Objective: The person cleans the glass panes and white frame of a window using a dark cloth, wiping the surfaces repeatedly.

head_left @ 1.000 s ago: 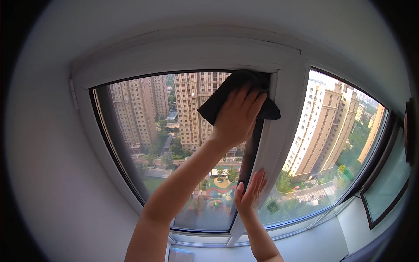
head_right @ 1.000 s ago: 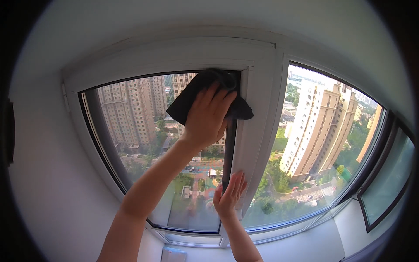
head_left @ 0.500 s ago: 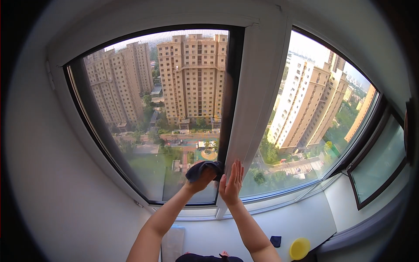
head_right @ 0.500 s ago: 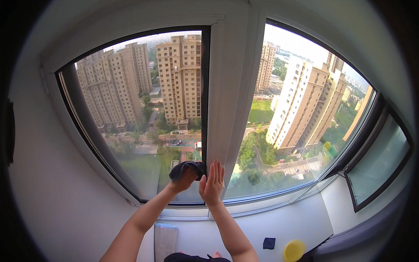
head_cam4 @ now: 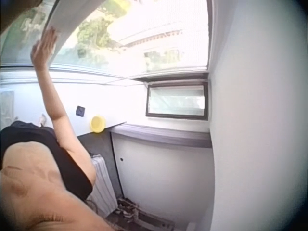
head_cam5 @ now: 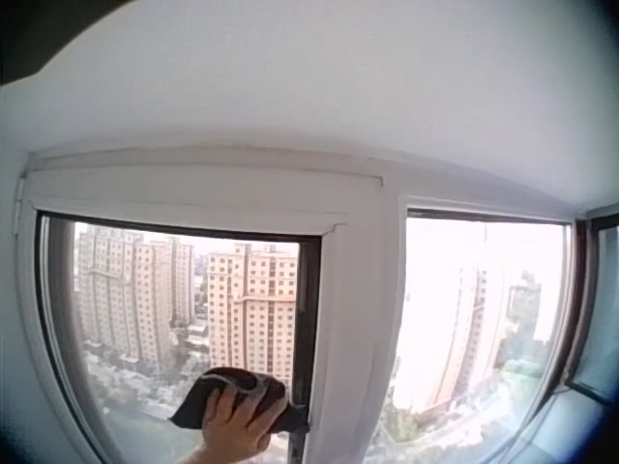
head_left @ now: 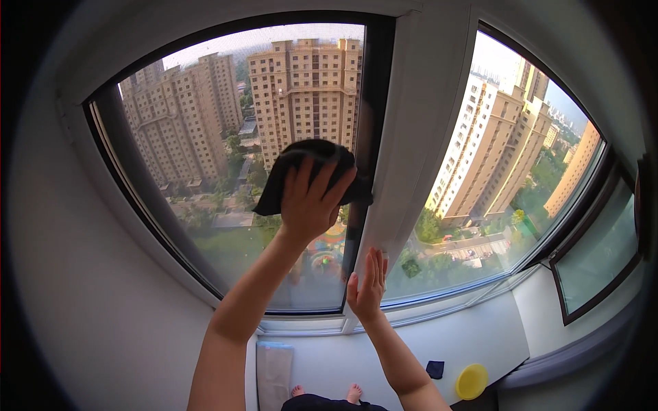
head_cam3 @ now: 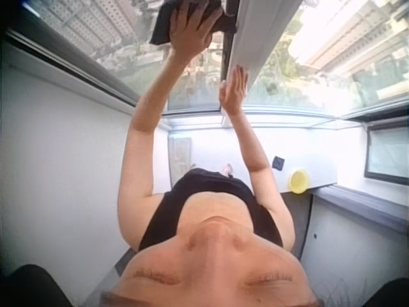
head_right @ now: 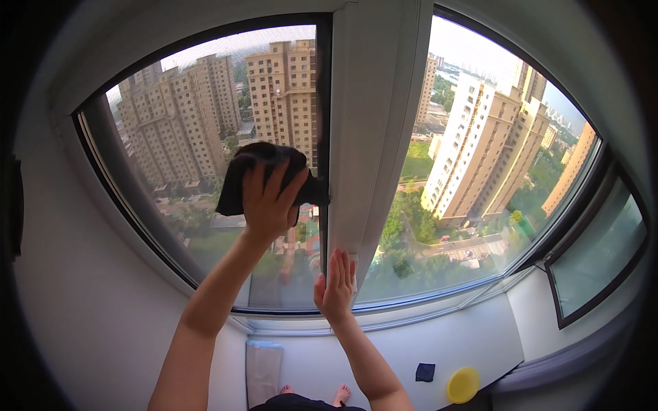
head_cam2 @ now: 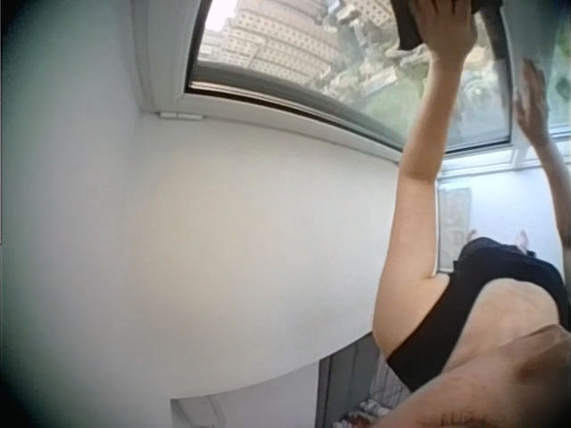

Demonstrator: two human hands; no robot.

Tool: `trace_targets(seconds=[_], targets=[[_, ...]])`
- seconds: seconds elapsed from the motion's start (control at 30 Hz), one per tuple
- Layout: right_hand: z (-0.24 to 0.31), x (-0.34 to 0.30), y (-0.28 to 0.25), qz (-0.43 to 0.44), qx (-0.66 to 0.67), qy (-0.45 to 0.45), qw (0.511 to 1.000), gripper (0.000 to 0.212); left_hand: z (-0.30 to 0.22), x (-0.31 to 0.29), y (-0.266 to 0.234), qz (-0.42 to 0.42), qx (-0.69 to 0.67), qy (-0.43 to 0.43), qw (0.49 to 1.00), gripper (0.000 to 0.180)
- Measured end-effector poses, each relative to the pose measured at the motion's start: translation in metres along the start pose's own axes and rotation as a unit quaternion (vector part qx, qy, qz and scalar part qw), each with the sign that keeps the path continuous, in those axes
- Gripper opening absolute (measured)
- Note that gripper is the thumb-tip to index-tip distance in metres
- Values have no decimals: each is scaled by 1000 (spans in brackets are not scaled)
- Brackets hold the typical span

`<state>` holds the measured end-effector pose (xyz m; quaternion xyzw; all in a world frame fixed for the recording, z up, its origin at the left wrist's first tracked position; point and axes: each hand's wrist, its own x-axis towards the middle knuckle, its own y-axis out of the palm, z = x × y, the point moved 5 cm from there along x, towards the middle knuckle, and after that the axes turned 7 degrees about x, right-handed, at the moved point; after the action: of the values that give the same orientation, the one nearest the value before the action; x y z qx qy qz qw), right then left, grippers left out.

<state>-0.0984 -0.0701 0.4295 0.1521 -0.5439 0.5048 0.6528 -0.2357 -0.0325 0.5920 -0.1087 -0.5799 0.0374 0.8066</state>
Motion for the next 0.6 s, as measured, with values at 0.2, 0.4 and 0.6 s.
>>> trace_targets(seconds=[0.2,0.4,0.6], targets=[[4,6,7,7,12,-5,1000,55,-40,-239,39,217,-125,101,963,47],[-1,14,21,10,10,6,1000,57,5,-176,26,202,-123,79,968,49],[12,21,20,10,0,-3,1000,60,128,51,-54,-128,55,-135,981,56]])
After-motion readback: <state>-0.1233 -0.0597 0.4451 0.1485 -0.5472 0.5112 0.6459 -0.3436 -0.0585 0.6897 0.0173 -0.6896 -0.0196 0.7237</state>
